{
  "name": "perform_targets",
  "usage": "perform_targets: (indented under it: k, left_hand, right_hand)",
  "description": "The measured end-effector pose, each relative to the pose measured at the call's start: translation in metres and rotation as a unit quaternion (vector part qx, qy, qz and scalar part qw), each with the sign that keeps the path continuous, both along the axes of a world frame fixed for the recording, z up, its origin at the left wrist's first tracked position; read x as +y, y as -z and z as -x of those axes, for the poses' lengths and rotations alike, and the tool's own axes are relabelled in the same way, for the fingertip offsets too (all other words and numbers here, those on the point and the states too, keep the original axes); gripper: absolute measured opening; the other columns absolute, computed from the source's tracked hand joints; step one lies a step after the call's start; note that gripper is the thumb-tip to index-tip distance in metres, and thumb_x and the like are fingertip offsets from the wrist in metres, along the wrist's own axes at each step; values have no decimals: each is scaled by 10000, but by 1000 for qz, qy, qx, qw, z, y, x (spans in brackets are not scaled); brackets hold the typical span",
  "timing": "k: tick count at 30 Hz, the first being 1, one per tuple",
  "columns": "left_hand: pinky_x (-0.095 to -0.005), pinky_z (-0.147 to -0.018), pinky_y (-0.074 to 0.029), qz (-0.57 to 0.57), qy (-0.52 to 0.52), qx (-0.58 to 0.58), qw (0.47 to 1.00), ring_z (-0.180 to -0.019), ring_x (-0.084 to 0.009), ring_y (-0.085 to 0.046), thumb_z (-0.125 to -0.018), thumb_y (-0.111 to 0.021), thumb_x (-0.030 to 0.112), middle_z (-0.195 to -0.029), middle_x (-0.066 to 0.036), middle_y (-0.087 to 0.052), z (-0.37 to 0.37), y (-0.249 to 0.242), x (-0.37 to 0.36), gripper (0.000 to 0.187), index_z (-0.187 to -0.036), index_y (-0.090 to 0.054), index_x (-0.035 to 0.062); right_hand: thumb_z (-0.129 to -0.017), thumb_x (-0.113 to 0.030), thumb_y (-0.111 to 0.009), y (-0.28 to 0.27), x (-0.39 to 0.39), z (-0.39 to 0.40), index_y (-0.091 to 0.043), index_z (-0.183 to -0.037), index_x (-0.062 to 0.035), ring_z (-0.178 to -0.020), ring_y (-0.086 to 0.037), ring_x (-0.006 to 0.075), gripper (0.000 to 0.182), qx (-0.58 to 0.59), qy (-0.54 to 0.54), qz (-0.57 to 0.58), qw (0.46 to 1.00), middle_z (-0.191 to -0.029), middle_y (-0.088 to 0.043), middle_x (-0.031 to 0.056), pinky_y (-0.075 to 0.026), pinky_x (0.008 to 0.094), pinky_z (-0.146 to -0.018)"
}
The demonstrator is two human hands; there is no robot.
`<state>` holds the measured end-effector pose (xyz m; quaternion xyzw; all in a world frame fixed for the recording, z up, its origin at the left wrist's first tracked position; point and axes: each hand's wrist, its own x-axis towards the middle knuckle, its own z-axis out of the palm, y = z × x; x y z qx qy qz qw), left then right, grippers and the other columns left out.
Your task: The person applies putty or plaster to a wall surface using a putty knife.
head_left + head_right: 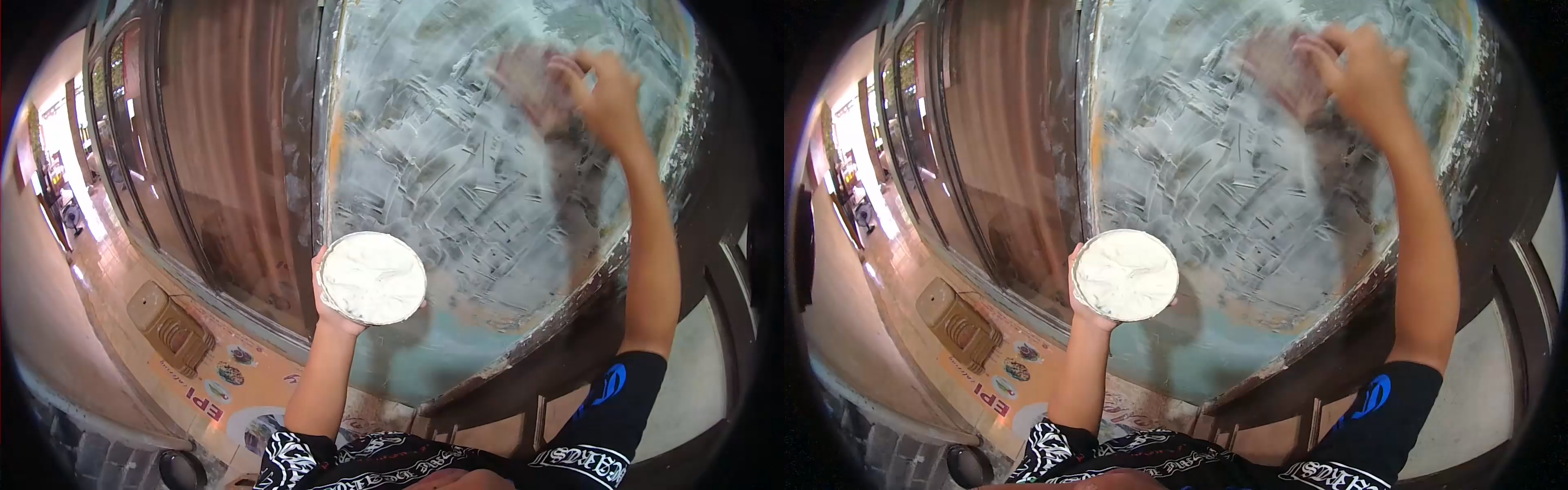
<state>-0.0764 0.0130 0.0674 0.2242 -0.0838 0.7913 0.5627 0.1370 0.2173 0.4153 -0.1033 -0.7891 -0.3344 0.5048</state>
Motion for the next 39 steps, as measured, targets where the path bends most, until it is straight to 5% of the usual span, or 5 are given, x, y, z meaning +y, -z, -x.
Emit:
perform_targets:
  k: [5,15,24,31,39]
  left_hand:
    - [-563,-1048,-446,41,-35,9,999,-1242,-429,-547,-947,-356,626,-1383,-194,-562,1,-4,-5,750,-1376,-537,37]
    - [-742,-994,-375,29,-52,5,998,-1286,-503,-469,-952,-388,616,-1459,-207,-482,3,1,1,725,-1414,-513,72]
    - [-732,-1009,-369,38,-43,19,998,-1294,-482,-473,-947,-382,621,-1467,-199,-478,1,3,9,733,-1420,-510,76]
    - [-566,-1064,-427,40,-62,15,997,-1243,-423,-547,-957,-349,619,-1371,-189,-572,5,-9,-8,738,-1366,-546,38]
    - [-780,-970,-359,76,-82,0,994,-1266,-511,-486,-944,-371,627,-1435,-220,-507,9,-1,0,743,-1409,-514,66]
  right_hand:
    - [-870,-353,-712,91,-26,33,-719,-870,-152,-956,-524,233,202,-238,59,94,965,-805,-628,4,-297,454,-898]
    - [-896,-418,-683,-23,1,-14,-758,-955,-117,-933,-608,218,316,57,-82,198,975,-862,-707,46,-398,317,-759]
    - [-890,-408,-676,41,1,43,-759,-954,-160,-990,-568,277,269,-45,83,29,995,-849,-686,41,-275,603,-958]
    - [-907,-393,-685,-47,19,-24,-757,-982,-76,-657,-636,142,333,72,-156,212,962,-809,-728,58,-444,276,-683]
    - [-875,-413,-682,59,-13,70,-770,-919,-184,-1022,-575,272,249,-105,70,61,990,-809,-693,58,-304,568,-908]
